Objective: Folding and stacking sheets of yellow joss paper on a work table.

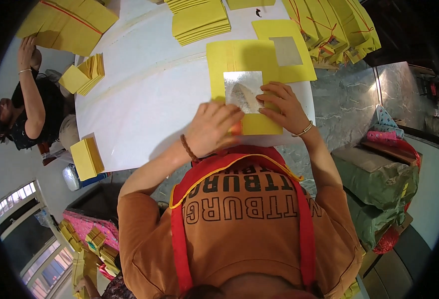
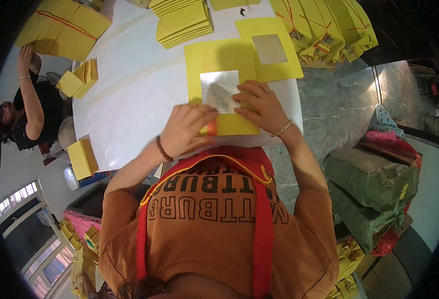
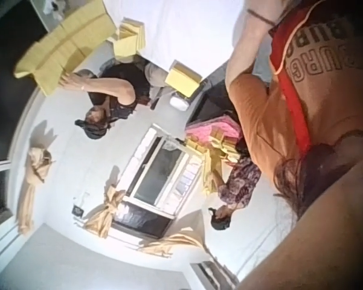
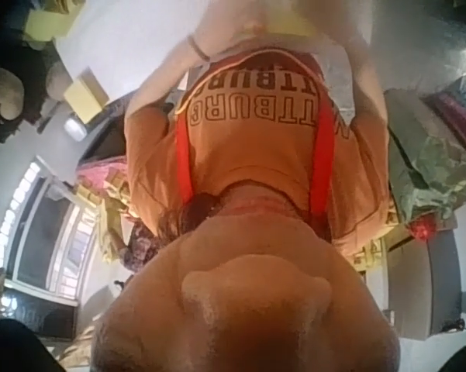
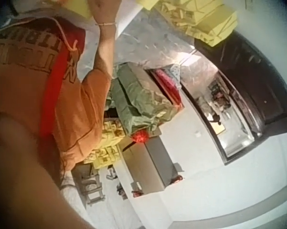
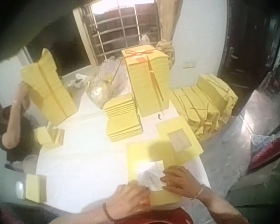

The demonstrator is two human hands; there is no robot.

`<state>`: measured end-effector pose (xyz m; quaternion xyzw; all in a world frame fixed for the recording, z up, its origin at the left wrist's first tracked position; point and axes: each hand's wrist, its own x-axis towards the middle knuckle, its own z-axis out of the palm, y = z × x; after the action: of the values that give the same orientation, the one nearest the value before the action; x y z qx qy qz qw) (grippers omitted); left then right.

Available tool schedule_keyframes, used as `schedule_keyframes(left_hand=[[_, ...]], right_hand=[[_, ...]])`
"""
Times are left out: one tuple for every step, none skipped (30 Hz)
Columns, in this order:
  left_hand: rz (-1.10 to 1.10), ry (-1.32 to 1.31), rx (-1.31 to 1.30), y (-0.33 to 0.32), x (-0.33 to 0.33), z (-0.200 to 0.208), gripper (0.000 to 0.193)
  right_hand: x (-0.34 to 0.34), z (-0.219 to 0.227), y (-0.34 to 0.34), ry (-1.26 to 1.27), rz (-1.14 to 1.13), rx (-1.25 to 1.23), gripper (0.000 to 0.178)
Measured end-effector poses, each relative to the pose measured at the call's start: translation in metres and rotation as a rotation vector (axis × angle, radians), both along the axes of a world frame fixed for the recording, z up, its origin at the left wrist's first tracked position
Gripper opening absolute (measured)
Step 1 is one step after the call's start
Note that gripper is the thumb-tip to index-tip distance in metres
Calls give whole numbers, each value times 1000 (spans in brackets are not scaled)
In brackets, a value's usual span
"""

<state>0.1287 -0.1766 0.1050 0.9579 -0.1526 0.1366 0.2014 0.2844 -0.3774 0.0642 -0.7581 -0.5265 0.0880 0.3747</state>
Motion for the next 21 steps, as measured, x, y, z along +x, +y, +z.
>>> schedule_keyframes(left_hand=[[-20,105,15,-5,-6,-3,48],[-20,110,14,-3,-6,-6,48],[12,109,33,0,-6,-10,50],[45,111,50,1,-7,-12,52],[33,90,66,3,-6,-13,52],[35,115,58,2,-7,-12,52],[16,110,57,5,-4,-9,51],[-3,103,56,6,-4,-9,50],[-26,26,82,7,-1,-11,45],[-24,31,80,8,-1,-11,45],[-37,11,101,10,-2,-10,40],[-50,-10,121,10,-2,-9,35],[-50,-10,120,9,-2,-10,35],[-40,-13,103,8,-2,-11,26],[-31,-17,87,7,-2,-11,19],[-30,-19,88,6,0,-11,19],[-48,-16,52,4,2,-11,16],[-66,-10,15,3,1,-10,13],[-66,-9,16,4,2,-9,13],[-64,52,-46,5,3,-8,13],[-63,113,-108,6,4,-7,13]], right_hand=[[2,-2,1,4,1,0,24],[6,-4,2,4,18,16,23],[7,-9,1,15,34,29,22],[5,-9,1,36,34,22,22],[7,-7,1,-22,43,22,22],[6,-6,0,-76,55,24,21],[12,-6,0,-111,72,-9,24],[5,-5,-2,-95,76,-14,24],[3,-3,-1,-97,53,-50,26],[1,-1,0,-100,30,-86,29],[-2,3,1,-97,32,-87,29],[-6,7,3,-105,14,-158,31],[-8,9,3,-114,-4,-228,34],[-9,8,2,-114,-3,-228,34],[-10,6,2,-88,0,-219,35],[-10,5,2,-62,3,-208,36],[-8,5,2,-64,4,-207,36],[-7,4,0,-37,15,-180,36],[-7,3,0,-9,27,-152,35],[-7,3,0,-8,26,-151,35],[-7,2,0,21,24,-141,34]])
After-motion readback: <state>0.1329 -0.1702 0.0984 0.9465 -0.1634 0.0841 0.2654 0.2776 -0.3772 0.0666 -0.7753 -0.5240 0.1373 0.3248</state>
